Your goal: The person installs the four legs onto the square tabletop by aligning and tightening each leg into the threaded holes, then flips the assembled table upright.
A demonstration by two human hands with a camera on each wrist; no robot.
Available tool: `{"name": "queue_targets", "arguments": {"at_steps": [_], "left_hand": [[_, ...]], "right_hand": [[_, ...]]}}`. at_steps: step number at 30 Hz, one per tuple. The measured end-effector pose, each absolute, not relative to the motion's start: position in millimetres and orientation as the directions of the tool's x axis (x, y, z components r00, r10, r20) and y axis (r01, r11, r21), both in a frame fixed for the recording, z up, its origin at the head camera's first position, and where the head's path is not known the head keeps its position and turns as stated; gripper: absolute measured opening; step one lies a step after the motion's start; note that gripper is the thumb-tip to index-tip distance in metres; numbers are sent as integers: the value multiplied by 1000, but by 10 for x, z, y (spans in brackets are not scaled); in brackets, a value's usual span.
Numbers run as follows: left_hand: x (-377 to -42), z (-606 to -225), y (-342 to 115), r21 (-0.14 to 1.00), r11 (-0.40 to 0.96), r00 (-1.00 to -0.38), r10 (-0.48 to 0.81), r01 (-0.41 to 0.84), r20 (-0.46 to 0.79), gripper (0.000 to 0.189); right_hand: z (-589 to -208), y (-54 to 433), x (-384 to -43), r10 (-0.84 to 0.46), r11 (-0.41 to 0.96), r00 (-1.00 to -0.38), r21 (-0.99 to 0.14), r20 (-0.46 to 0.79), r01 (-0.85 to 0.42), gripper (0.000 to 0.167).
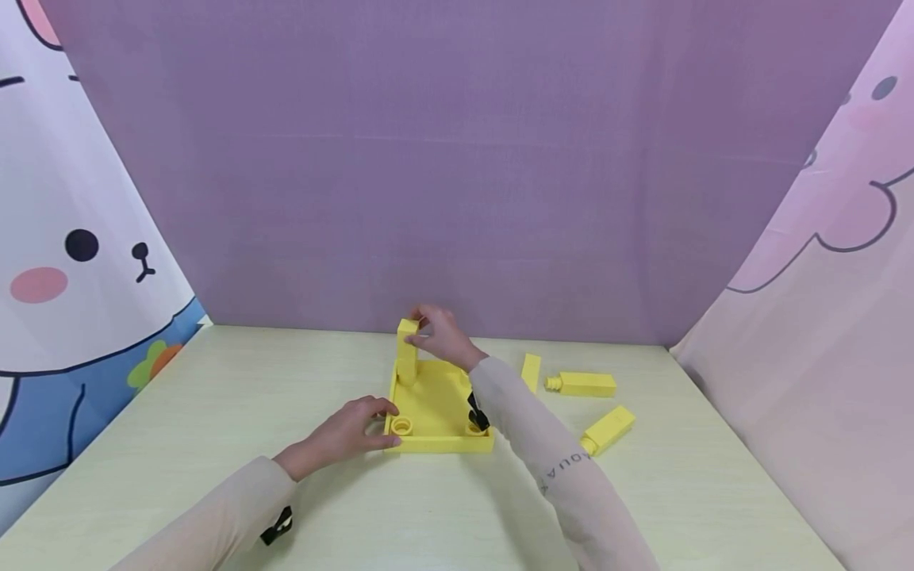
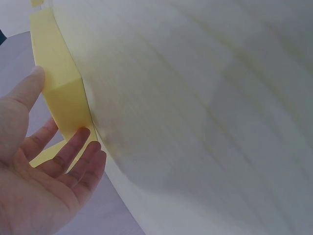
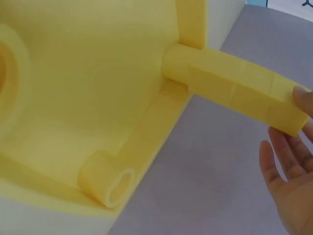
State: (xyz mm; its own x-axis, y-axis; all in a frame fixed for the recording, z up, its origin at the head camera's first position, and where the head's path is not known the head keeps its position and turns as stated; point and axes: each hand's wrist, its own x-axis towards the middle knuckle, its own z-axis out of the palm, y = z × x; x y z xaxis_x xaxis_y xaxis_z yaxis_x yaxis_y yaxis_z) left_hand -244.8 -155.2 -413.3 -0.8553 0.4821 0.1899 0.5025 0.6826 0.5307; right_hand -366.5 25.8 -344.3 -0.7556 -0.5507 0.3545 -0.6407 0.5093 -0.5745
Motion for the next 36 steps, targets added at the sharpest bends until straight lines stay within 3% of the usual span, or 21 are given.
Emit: {"name": "queue_targets", "arguments": {"at_steps": [7, 25, 31, 36], "left_hand": [[-2452, -4119, -1545, 517, 689, -852, 489, 508, 185, 41], [-2460, -4145, -1551, 519, 675, -844, 493, 524, 211, 41], [-2457, -4137, -1550, 520, 674, -844, 492, 524, 214, 41], [-2463, -4137, -1548, 529, 683, -854, 488, 504, 183, 42]], "right_hand": [[-3389, 281, -3665, -583, 516, -752, -574, 309, -636, 35], [-3526, 211, -3551, -450, 552, -771, -539, 450, -636, 29], [-3513, 228, -3580, -469, 553, -777, -547, 419, -628, 31], [-3464, 262, -3641, -522, 538, -790, -595, 322, -597, 34]]}}
